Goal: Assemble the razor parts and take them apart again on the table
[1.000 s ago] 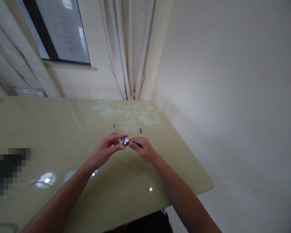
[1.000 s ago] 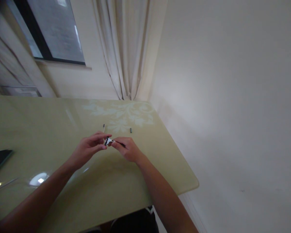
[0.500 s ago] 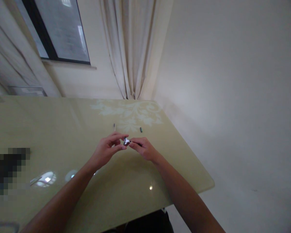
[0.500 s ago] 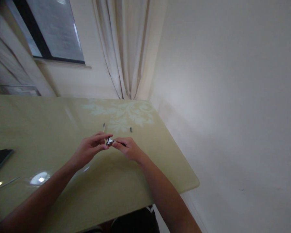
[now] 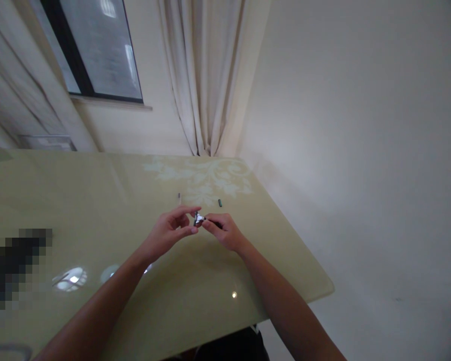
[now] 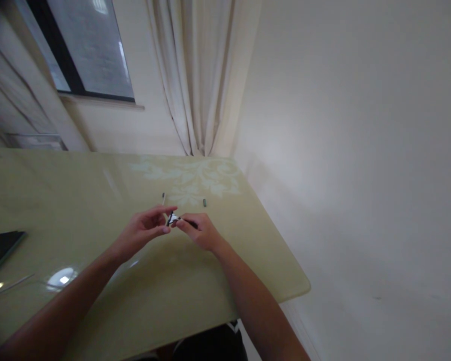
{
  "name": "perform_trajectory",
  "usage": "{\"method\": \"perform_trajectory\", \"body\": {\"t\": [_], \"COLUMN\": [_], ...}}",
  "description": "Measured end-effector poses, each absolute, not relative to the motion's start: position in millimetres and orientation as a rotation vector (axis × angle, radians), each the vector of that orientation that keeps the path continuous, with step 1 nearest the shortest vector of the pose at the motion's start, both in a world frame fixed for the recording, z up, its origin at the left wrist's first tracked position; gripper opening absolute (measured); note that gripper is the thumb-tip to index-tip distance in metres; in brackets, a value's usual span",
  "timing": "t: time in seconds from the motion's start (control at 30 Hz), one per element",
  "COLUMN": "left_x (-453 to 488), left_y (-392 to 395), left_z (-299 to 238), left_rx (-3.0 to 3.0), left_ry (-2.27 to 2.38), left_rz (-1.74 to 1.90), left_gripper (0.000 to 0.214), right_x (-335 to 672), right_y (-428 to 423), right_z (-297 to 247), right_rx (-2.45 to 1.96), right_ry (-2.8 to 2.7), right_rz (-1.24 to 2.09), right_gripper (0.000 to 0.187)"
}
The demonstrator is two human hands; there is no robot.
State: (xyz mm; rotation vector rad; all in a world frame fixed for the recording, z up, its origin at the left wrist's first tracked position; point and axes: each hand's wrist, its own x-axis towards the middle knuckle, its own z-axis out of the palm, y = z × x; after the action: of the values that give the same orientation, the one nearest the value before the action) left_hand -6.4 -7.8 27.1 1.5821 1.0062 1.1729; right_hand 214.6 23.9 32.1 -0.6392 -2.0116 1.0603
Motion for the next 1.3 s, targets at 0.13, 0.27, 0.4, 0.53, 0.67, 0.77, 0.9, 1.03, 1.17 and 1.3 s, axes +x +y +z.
{"method": "perform_trajectory", "body": {"t": [0.13,0.27,0.4,0.53,0.67,0.77,0.9,1.03,1.17,1.3], "left_x": [-5,-3,-1,0,0,-1,-4,-5,-12,-23], "left_y": [-7,-9,-11,-12,-12,-11,-7,-4,2,10], "left_z": [26,31,35,35,37,38,33,28,23,13], "left_rx": [1.621,1.717,1.802,1.772,1.733,1.724,1.660,1.614,1.626,1.746], "left_ry": [1.025,1.106,1.140,1.122,1.095,1.107,1.190,1.259,1.394,1.835], "left_rz": [1.185,1.234,1.270,1.242,1.229,1.242,1.246,1.219,1.244,1.153], "left_gripper": [0.049,0.040,0.038,0.038,0.040,0.040,0.044,0.051,0.055,0.041], "right_x": [214,215,215,215,215,215,213,209,214,237], "right_y": [23,24,26,26,25,26,27,28,44,76], "right_z": [32,31,29,29,31,31,27,24,21,11], "right_rx": [-0.637,-0.654,-0.662,-0.652,-0.667,-0.704,-0.742,-0.767,-0.842,-1.152], "right_ry": [-2.012,-2.035,-2.076,-2.068,-2.021,-1.977,-1.899,-1.951,-1.846,-1.567], "right_rz": [1.040,1.003,1.003,1.011,1.001,1.016,1.037,0.952,0.722,0.559], "right_gripper": [0.041,0.041,0.042,0.040,0.039,0.036,0.031,0.026,0.025,0.031]}}
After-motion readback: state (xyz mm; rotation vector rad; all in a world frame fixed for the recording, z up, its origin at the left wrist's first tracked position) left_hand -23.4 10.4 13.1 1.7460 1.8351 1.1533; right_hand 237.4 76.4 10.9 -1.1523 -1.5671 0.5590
